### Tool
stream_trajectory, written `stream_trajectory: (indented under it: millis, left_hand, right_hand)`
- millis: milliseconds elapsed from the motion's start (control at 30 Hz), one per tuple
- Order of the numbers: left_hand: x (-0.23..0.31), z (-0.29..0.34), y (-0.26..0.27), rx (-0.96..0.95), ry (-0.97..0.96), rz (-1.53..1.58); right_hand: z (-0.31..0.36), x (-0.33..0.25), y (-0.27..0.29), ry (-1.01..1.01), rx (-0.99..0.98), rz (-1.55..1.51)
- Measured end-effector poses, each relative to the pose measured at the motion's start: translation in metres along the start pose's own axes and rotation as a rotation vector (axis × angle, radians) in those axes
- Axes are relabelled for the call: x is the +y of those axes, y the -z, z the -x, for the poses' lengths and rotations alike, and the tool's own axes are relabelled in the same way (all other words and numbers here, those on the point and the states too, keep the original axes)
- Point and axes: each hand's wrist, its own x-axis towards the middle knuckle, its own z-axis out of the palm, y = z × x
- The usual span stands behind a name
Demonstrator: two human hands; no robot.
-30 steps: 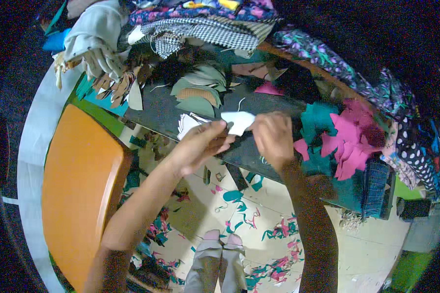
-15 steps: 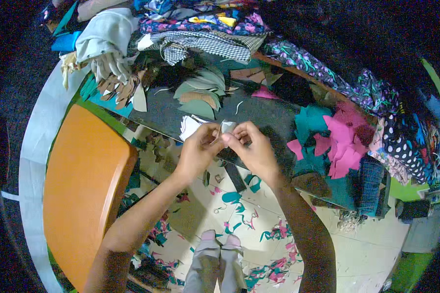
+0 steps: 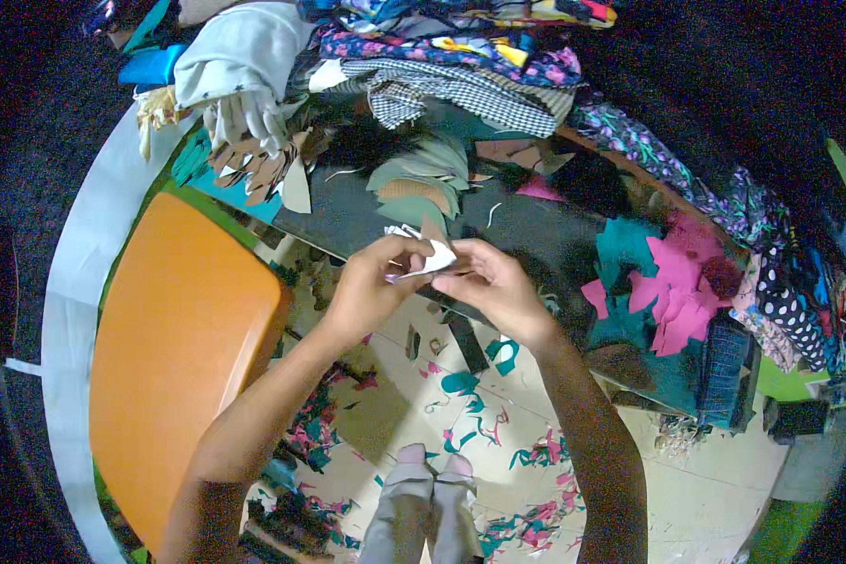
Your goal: Sorting and stacking fabric scraps on a workshop table.
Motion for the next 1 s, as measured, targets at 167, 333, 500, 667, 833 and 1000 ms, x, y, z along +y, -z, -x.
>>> stream_trajectory:
  millis: [167,333,500,667,833,1000]
  left_hand:
    - [-0.009,0.003,0.023,-0.020,0.045,-0.017]
    - [-0.017,0.007,0.040,-0.051,-0.158,-0.081]
    - [-0.019,0.008,0.048,-0.067,-0.074,-0.056]
    - [-0.028,0.010,0.054,-0.052,-0.155,-0.129]
    - [-0.038,0.009,0.053,0.424,0.043,0.070]
    - [-0.029,0.008,0.044,0.440,0.412,0.505]
  right_hand:
    - [-0.014,0.002,-0.015,-0.144,-0.023,-0.410]
    - [-0.025,0.021,-0.020,-0.196,-0.007,-0.200]
    - [-0.033,0.010,-0.032,-0.281,0.035,-0.377]
    - [-0.046,0.029,-0.024,-0.115,0.140,-0.063]
    - [-0.055,0.040,-0.010,0.045,0.355,0.408]
    - [-0.053,0.043,-0.021,0.000,0.353,0.903]
